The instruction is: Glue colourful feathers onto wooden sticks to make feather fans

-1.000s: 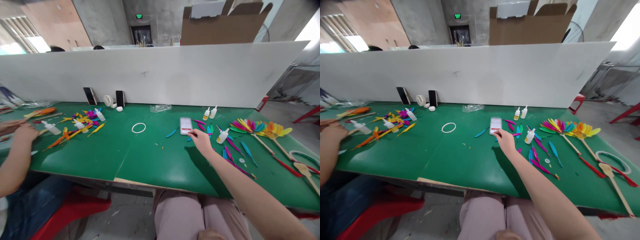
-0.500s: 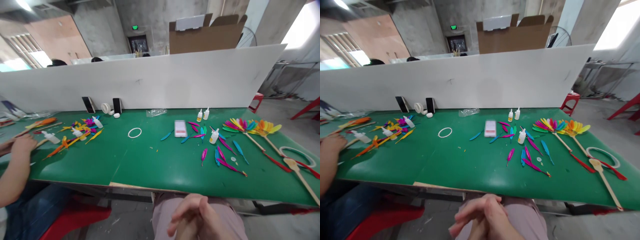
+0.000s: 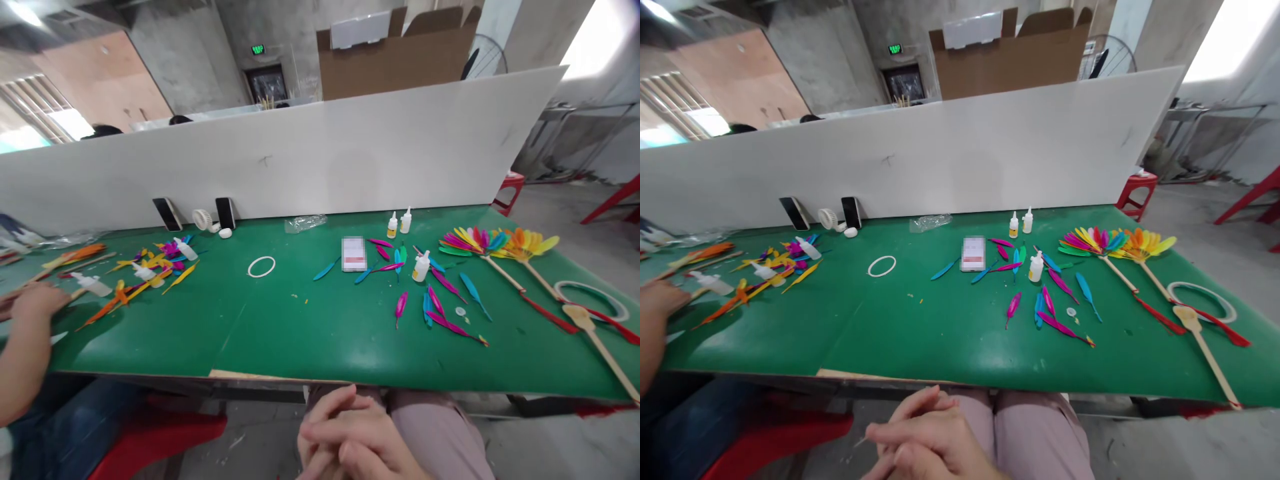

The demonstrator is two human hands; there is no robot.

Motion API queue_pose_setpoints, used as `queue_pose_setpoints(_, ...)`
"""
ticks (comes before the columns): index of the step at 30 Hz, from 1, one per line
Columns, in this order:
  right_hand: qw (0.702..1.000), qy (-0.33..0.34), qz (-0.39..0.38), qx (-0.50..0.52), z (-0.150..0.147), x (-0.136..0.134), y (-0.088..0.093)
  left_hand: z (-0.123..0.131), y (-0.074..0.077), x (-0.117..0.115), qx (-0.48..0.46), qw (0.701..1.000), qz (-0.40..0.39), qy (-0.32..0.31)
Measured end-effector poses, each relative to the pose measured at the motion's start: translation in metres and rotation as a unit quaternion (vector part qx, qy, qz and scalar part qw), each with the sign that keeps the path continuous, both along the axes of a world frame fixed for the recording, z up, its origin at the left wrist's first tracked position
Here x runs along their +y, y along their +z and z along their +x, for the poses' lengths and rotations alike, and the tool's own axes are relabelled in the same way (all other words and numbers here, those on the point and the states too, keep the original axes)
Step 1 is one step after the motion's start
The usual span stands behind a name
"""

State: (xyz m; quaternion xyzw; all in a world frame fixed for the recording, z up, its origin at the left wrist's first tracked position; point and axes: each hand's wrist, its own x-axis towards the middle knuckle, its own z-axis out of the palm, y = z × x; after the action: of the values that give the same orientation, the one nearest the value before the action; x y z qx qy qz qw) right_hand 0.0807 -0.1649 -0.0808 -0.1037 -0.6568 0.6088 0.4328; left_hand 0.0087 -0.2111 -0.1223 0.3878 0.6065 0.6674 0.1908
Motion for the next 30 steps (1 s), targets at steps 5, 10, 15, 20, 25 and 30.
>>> queue_pose_setpoints(5,0.987,-0.063,0.096,-0.113,0.019,0.003,0.002,-0.026,0.012,0.014,0.041,0.995,0.059,-0.075)
queue_pose_setpoints(10,0.969,-0.062,0.189,-0.148,0.037,0.014,0.006,-0.046,0.021,0.025,0.221,0.951,0.144,-0.160)
queue_pose_setpoints(15,0.950,-0.089,0.236,-0.182,0.051,0.014,0.015,-0.041,0.027,0.030,0.300,0.901,0.170,-0.263)
queue_pose_setpoints(20,0.932,-0.145,0.244,-0.225,0.056,0.010,0.014,-0.032,0.028,0.032,0.339,0.885,0.173,-0.268)
queue_pose_setpoints(25,0.943,-0.175,0.187,-0.213,0.066,0.010,0.012,-0.029,0.042,0.039,0.398,0.862,0.177,-0.259)
queue_pose_setpoints(30,0.962,-0.182,0.117,-0.169,0.084,0.012,0.014,-0.028,0.062,0.048,0.483,0.806,0.254,-0.227)
